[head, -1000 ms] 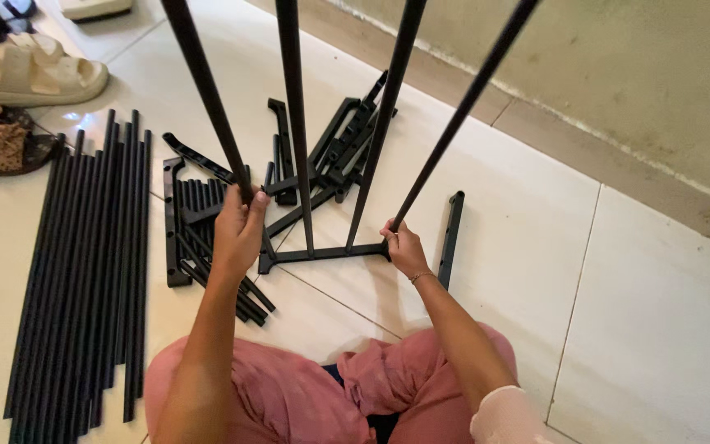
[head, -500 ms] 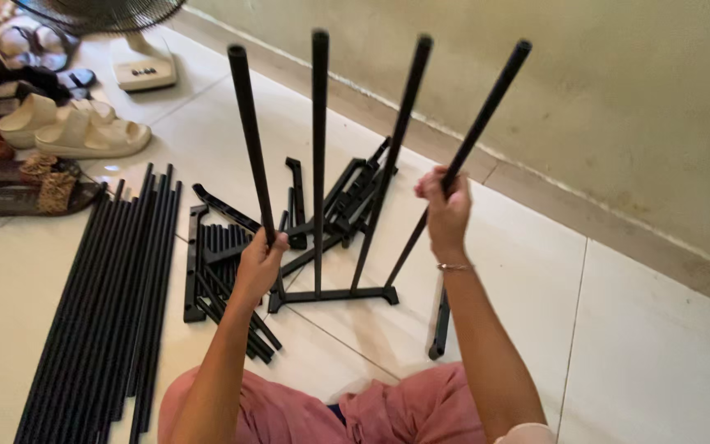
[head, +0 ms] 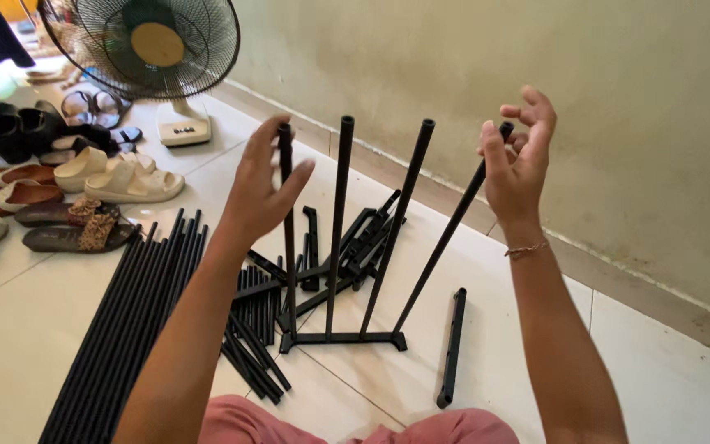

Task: The person assembles a black metal rack by inserting vertical rods into a base frame and attaching a horizontal top bar. They repeat this process to build multiple rack units, placing completed frames on the floor.

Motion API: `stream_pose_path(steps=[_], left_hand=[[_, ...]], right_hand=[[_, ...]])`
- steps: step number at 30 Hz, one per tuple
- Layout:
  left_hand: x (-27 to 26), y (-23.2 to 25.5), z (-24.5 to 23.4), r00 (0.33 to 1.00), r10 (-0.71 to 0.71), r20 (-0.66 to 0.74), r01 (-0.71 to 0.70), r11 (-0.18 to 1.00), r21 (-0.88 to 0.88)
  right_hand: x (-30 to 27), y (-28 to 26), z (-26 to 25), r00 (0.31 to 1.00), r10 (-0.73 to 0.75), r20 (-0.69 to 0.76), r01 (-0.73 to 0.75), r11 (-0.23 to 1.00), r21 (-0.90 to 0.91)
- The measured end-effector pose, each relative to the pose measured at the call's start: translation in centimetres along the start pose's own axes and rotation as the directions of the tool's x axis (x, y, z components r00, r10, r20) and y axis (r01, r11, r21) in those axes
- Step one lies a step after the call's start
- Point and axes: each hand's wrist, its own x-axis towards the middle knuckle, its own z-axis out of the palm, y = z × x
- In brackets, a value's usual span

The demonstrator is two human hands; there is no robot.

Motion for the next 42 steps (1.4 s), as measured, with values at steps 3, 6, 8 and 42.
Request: stream_pose_path(steps=[3,6,8,42], left_hand=[[4.7,2.6,-0.7,0.972,0.229,0.051,-0.231,0.895,0.382],[9.4,4.1,0.0,0.953,0.251,0.172,-0.303,0.744,0.595],[11.0,4.9,0.9,0.947,-0.021,0.321,-0.196,0.755,0.626],[12.4,1.0,2.9,0.783,-0.443,0.436,0.144,0.811,0.566]], right_hand=[[2.8,-1.6,-0.2,0.997,-0.014,0.071,0.029,0.976,-0.216],[5.4,-3.4,0.1,0.978,0.071,0.196,0.032,0.879,-0.476],[6.5,-4.4,0.6,0.924,0.216,0.315,0.041,0.763,-0.645],[9.4,-3.7,13.4,0.839,0.059,0.541,0.320,0.750,-0.578]])
